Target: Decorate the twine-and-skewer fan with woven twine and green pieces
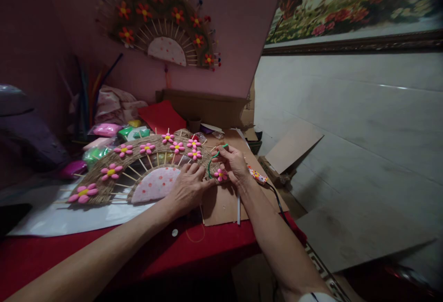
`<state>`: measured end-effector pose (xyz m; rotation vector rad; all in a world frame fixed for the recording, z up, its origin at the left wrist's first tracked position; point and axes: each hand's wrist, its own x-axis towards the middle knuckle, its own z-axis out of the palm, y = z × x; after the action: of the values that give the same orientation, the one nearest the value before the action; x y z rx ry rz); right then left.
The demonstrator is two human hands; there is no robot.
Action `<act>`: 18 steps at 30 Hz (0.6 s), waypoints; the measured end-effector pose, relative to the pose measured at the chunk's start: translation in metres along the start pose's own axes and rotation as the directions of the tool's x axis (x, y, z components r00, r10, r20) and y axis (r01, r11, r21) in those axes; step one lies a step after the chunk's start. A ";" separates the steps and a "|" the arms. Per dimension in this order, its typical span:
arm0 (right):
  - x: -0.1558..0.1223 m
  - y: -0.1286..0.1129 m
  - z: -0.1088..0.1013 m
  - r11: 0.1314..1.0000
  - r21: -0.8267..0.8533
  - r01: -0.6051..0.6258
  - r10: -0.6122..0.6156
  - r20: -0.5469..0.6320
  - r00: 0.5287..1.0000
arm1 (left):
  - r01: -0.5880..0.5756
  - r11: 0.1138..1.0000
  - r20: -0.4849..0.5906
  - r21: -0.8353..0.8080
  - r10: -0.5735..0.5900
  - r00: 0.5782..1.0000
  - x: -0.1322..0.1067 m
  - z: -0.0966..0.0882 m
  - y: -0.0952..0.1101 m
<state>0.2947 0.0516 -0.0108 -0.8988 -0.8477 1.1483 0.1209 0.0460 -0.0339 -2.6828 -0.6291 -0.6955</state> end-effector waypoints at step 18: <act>0.001 0.000 -0.004 0.999 -0.018 0.038 -0.039 -0.040 0.998 | 0.186 0.982 -0.125 0.017 -0.182 0.975 -0.001 0.004 -0.010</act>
<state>0.2988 0.0524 -0.0126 -0.9135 -0.8401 1.0874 0.1168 0.0558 -0.0363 -2.5537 -0.8552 -0.8846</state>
